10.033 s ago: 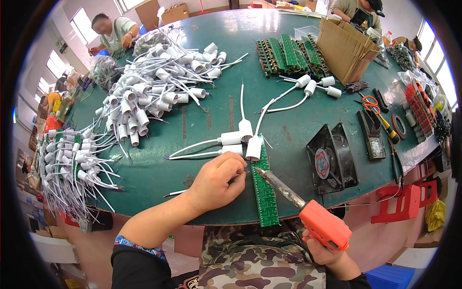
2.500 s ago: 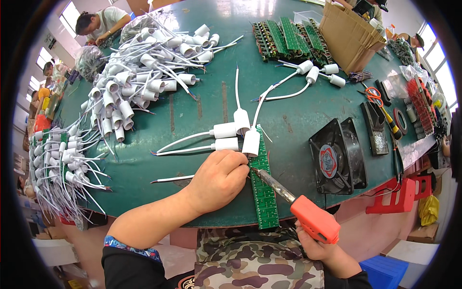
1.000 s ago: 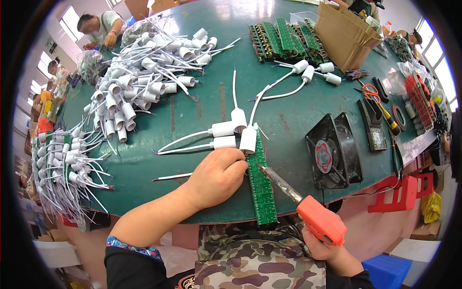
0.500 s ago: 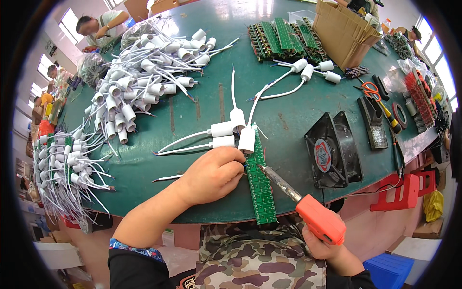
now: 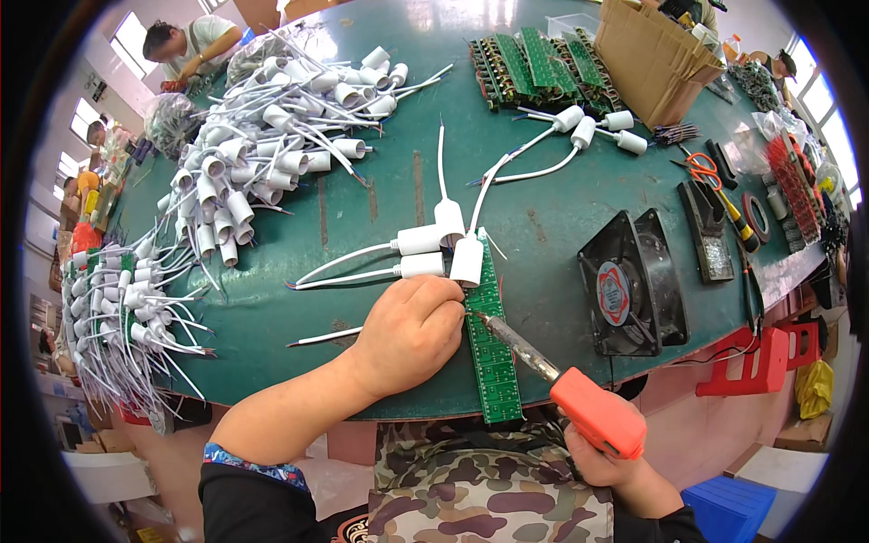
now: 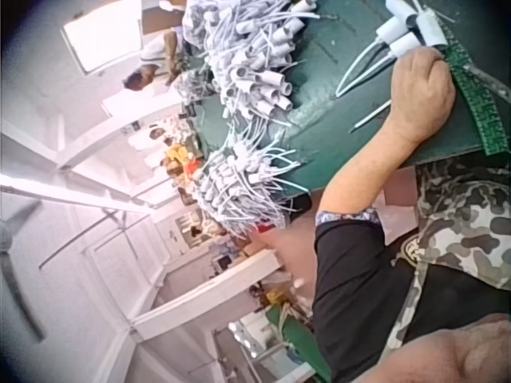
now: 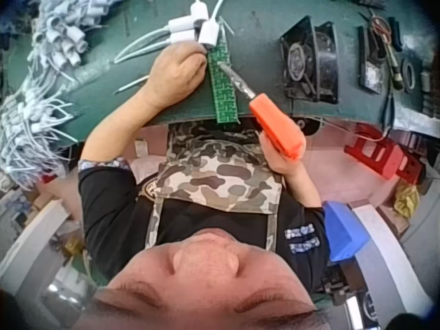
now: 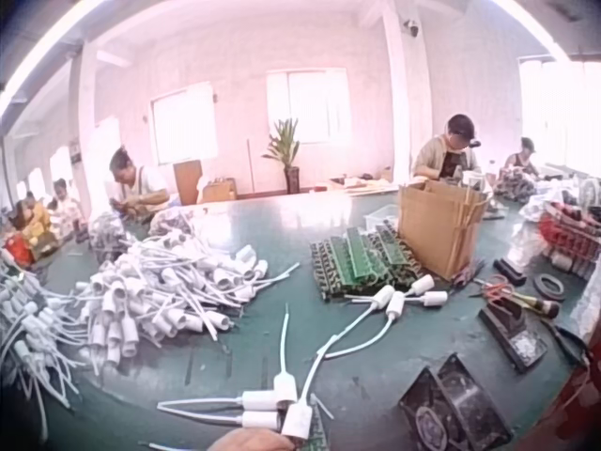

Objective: The person solders wires from white cylindrical components onto a circuit board using a soldering iron.

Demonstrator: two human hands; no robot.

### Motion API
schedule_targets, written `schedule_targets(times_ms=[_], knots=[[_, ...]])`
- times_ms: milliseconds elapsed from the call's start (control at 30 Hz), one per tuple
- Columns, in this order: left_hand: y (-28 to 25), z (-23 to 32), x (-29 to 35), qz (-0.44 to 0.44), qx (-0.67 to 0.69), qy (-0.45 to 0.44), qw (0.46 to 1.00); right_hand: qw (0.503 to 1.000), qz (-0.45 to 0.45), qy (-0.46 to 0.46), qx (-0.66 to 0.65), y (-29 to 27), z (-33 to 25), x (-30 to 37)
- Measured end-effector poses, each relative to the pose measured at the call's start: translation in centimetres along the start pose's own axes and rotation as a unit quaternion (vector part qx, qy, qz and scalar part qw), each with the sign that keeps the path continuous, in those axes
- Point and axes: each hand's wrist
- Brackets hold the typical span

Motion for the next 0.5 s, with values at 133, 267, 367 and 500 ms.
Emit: schedule_targets(times_ms=[133,267,367,500], knots=[[0.08,-0.13,0.09,0.0,0.002,0.005,1.0,1.0,-0.002,-0.004,-0.006,0.29,0.21,-0.1],[-0.08,-0.23,0.08,-0.004,0.005,0.005,1.0,0.999,-0.019,-0.011,0.045,0.12,-0.06,-0.25],[-0.07,-0.3,0.08,-0.002,0.008,0.008,1.0,0.997,-0.031,-0.015,0.069,0.17,-0.2,-0.39],[-0.04,-0.33,0.1,-0.001,0.012,0.009,1.0,0.999,-0.02,-0.006,0.05,0.4,-0.1,-0.37]])
Point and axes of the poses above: each hand's wrist, its own x-axis away from the middle knuckle, its own y-axis out of the palm, z = x × y, and after that the axes turned 11 degrees about -x, right-handed
